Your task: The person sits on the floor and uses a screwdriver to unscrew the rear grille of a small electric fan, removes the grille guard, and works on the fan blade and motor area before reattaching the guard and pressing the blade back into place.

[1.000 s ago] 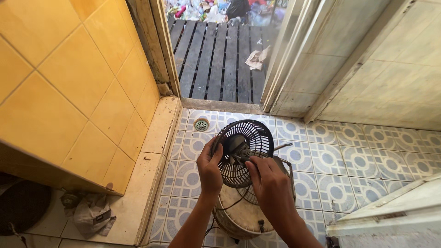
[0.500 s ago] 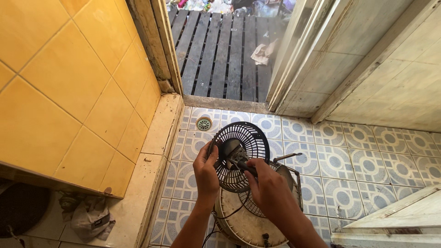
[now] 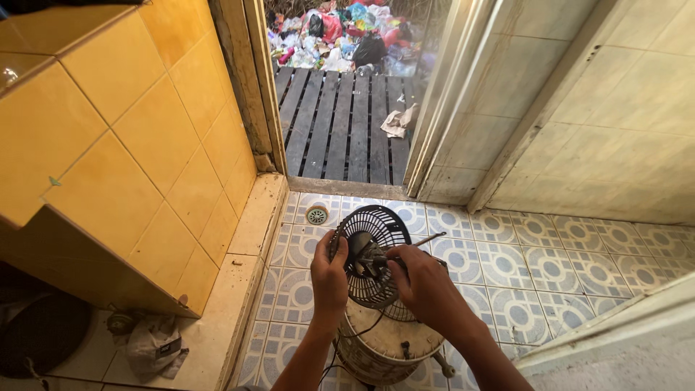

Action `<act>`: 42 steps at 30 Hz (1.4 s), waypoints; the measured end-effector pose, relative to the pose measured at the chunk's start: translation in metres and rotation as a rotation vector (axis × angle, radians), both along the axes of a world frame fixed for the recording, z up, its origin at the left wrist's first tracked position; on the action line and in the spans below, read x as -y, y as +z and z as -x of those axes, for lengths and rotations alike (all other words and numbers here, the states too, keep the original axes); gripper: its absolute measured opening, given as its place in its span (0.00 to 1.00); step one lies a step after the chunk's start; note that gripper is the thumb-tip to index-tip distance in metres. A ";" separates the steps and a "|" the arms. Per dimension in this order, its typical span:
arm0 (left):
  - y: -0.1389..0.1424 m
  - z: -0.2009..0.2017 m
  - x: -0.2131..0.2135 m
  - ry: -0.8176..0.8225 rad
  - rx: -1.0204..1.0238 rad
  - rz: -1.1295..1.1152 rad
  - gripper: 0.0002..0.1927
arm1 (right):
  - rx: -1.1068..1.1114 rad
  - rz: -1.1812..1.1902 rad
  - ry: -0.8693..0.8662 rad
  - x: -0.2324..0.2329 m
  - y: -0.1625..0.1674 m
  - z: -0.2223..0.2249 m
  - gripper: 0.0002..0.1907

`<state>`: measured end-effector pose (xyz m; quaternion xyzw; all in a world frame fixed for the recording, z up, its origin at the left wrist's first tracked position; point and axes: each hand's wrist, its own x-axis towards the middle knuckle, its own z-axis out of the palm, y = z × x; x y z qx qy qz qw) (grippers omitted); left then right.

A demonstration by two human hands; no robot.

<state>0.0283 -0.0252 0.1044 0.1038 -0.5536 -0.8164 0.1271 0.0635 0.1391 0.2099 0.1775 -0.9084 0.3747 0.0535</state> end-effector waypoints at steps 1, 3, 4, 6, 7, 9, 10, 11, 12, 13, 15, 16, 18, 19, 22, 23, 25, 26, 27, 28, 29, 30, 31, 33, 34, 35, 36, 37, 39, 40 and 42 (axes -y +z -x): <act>0.001 -0.002 0.001 0.017 -0.009 0.050 0.26 | 0.083 -0.011 -0.052 0.001 -0.001 -0.001 0.10; 0.000 -0.007 0.003 0.027 -0.002 0.124 0.28 | 0.174 -0.010 -0.119 0.003 -0.004 -0.006 0.10; 0.001 -0.009 0.005 0.022 0.010 0.150 0.28 | 0.176 0.005 -0.132 0.005 -0.006 -0.011 0.10; -0.001 -0.016 0.006 0.016 0.029 0.173 0.30 | 0.203 0.028 -0.154 0.008 -0.011 -0.022 0.11; -0.002 -0.018 0.007 0.021 0.027 0.167 0.30 | 0.217 0.034 -0.160 0.008 -0.012 -0.029 0.11; -0.003 -0.023 0.009 0.015 0.024 0.175 0.31 | 0.111 0.060 -0.121 0.006 -0.013 -0.036 0.11; -0.004 -0.026 0.010 0.011 0.020 0.188 0.31 | -0.013 0.078 -0.070 0.006 -0.013 -0.038 0.11; -0.004 -0.028 0.011 0.004 0.020 0.203 0.32 | -0.132 0.098 -0.021 0.005 -0.013 -0.041 0.11; -0.005 -0.030 0.012 0.001 0.019 0.229 0.31 | -0.113 0.102 -0.017 0.004 -0.012 -0.043 0.11; -0.006 -0.031 0.011 0.001 0.015 0.250 0.31 | -0.097 0.102 -0.010 0.003 -0.010 -0.044 0.11; -0.008 -0.034 0.010 -0.012 0.015 0.250 0.31 | 0.028 0.056 -0.039 0.002 -0.007 -0.046 0.12; -0.007 -0.033 0.009 -0.025 0.011 0.229 0.31 | 0.128 0.009 -0.074 0.001 -0.005 -0.046 0.12; -0.008 -0.034 0.006 -0.045 0.011 0.188 0.31 | 0.271 -0.114 -0.146 -0.002 -0.002 -0.045 0.13; -0.008 -0.035 0.004 -0.052 0.013 0.168 0.31 | 0.310 -0.190 -0.182 -0.005 -0.001 -0.045 0.14; -0.005 -0.036 -0.002 -0.064 0.020 0.154 0.32 | 0.182 -0.245 -0.201 -0.010 -0.003 -0.042 0.15; -0.004 -0.037 -0.005 -0.070 0.027 0.159 0.32 | 0.103 -0.232 -0.195 -0.011 -0.006 -0.043 0.16; -0.001 -0.037 -0.009 -0.090 0.022 0.100 0.32 | 0.000 -0.109 -0.157 -0.012 -0.012 -0.042 0.14; 0.000 -0.037 -0.010 -0.096 0.021 0.071 0.32 | -0.049 -0.047 -0.134 -0.012 -0.014 -0.041 0.13; 0.001 -0.036 -0.010 -0.099 0.024 0.081 0.32 | -0.051 -0.041 -0.132 -0.012 -0.016 -0.040 0.12; 0.003 -0.036 -0.011 -0.103 0.029 0.092 0.32 | -0.050 -0.035 -0.133 -0.012 -0.019 -0.041 0.12; 0.003 -0.036 -0.012 -0.108 0.037 0.102 0.32 | -0.047 -0.030 -0.134 -0.012 -0.020 -0.042 0.11; 0.003 -0.035 -0.012 -0.110 0.048 0.102 0.32 | -0.079 -0.028 -0.113 -0.011 -0.022 -0.043 0.11; 0.003 -0.035 -0.012 -0.112 0.060 0.103 0.32 | -0.108 -0.024 -0.094 -0.011 -0.023 -0.044 0.12; 0.002 -0.032 -0.012 -0.122 0.066 0.077 0.32 | -0.152 -0.022 -0.065 -0.010 -0.024 -0.042 0.13; 0.001 -0.031 -0.012 -0.131 0.063 0.052 0.32 | -0.164 -0.022 -0.058 -0.009 -0.025 -0.041 0.12; 0.000 -0.030 -0.012 -0.137 0.063 0.026 0.32 | -0.173 -0.022 -0.048 -0.008 -0.027 -0.039 0.11; -0.002 -0.029 -0.012 -0.129 0.065 0.022 0.32 | -0.186 -0.008 -0.074 -0.006 -0.028 -0.038 0.10; -0.003 -0.028 -0.012 -0.123 0.064 0.019 0.32 | -0.201 0.008 -0.104 -0.004 -0.030 -0.035 0.09; -0.004 -0.026 -0.010 -0.098 0.067 0.046 0.32 | -0.189 0.044 -0.155 -0.001 -0.034 -0.032 0.08; -0.005 -0.025 -0.008 -0.080 0.068 0.077 0.32 | -0.165 0.066 -0.177 0.000 -0.036 -0.030 0.08; -0.004 -0.021 -0.003 -0.049 0.057 0.101 0.31 | -0.101 0.065 -0.221 0.003 -0.039 -0.025 0.09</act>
